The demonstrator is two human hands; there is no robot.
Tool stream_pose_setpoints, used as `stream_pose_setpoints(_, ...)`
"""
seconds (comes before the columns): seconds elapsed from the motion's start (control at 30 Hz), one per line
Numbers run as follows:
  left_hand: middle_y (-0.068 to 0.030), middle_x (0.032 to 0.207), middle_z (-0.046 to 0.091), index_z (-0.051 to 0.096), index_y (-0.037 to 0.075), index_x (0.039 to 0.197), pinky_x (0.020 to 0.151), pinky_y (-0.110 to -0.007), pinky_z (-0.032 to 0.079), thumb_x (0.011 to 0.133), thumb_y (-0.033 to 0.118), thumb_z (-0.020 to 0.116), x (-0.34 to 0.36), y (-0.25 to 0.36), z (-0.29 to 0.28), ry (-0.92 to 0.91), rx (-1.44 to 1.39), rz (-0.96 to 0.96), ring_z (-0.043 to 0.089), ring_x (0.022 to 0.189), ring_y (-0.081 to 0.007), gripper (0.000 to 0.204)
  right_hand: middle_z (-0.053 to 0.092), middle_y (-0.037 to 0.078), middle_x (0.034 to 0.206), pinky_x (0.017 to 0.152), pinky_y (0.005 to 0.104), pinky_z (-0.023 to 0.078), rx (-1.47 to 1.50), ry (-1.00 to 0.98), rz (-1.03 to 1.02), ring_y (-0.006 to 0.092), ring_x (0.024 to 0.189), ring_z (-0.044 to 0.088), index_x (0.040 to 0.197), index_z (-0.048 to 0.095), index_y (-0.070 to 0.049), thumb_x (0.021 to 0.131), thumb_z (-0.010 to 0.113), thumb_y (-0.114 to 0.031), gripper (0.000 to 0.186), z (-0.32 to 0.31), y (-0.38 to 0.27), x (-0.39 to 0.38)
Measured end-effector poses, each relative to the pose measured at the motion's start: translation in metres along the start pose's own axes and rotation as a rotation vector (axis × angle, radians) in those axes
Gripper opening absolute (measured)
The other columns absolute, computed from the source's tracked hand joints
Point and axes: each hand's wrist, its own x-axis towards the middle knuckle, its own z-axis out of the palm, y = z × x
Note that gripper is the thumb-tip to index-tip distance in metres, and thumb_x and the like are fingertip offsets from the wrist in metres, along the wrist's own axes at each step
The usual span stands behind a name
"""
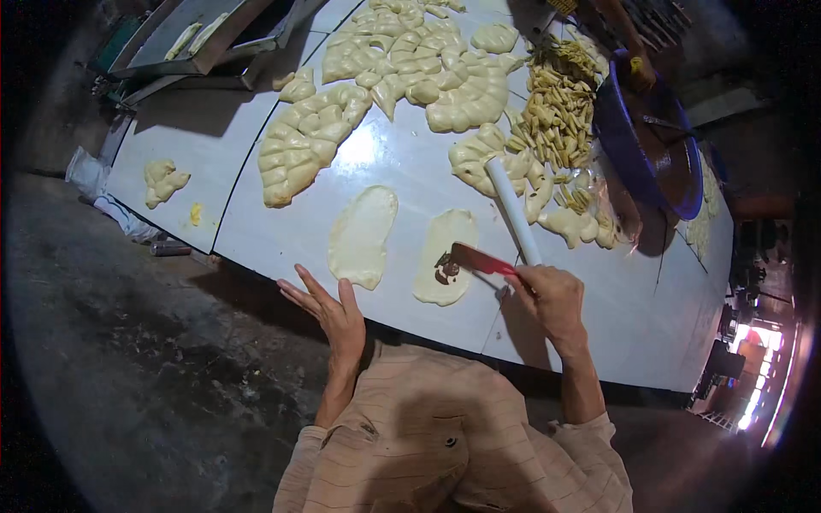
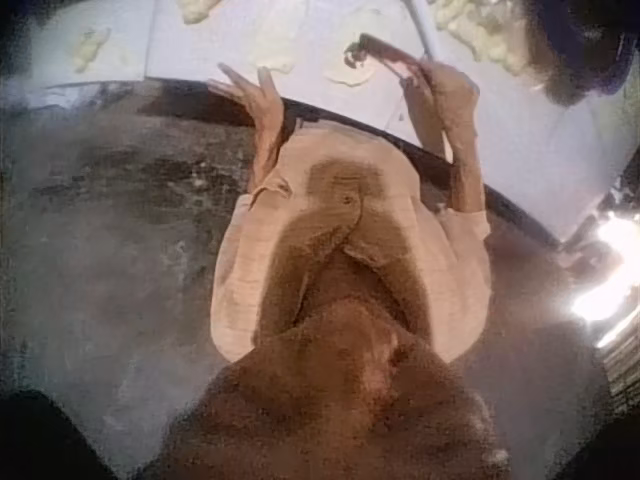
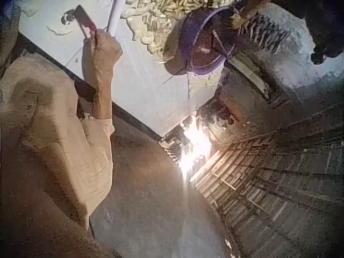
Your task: The person flattens pieces of dough by hand and with a rolling pin, spreads chocolate filling onto the dough using a spatula, adds sliced bananas, rolls the dough over the filling, and places the rolled dough onto a baking tray.
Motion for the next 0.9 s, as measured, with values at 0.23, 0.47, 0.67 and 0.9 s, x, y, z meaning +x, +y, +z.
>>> stream_pose_setpoints(0.23,-0.0305,0.161,-0.026,0.000,0.007,0.163,0.116,-0.069,-0.001,0.105,0.030,0.049,0.000,0.000,0.001,-0.004,0.020,0.005,-0.021,0.148,-0.0527,0.079,0.069,0.009,0.078,0.065,0.0404,0.052,0.072,-0.154,0.026,0.0283,0.071,0.068,0.095,0.073,-0.011,0.092,0.069,-0.027,0.017,-0.005,-0.007,-0.004)
stream_pose_setpoints(0.47,-0.0303,0.162,-0.023,0.003,0.007,0.163,0.116,-0.069,0.000,0.105,0.030,0.050,0.000,0.000,0.003,-0.001,-0.013,-0.007,-0.019,0.148,-0.0539,0.078,0.072,0.012,0.084,0.069,0.0381,0.055,0.270,-0.256,0.249,0.0283,0.076,0.072,0.100,0.075,-0.009,0.091,0.071,-0.034,0.027,-0.004,-0.006,-0.007)
stream_pose_setpoints(0.67,-0.0311,0.162,-0.022,0.003,0.008,0.163,0.115,-0.070,0.002,0.105,0.029,0.050,-0.001,-0.001,-0.004,-0.007,0.047,-0.015,-0.018,0.148,-0.0552,0.078,0.073,0.012,0.077,0.065,0.0325,0.055,0.426,-0.159,0.412,0.0190,0.067,0.070,0.102,0.075,-0.003,0.088,0.076,-0.032,0.032,0.011,0.011,-0.006)
stream_pose_setpoints(0.9,-0.0343,0.160,-0.021,0.003,0.006,0.163,0.115,-0.070,0.003,0.103,0.031,0.051,-0.001,0.006,-0.003,-0.025,0.025,-0.029,-0.016,0.148,-0.0569,0.081,0.073,0.010,0.080,0.066,0.0282,0.052,0.635,-0.318,0.326,0.0118,0.069,0.065,0.106,0.073,-0.001,0.089,0.077,-0.024,0.029,0.023,-0.033,0.027)
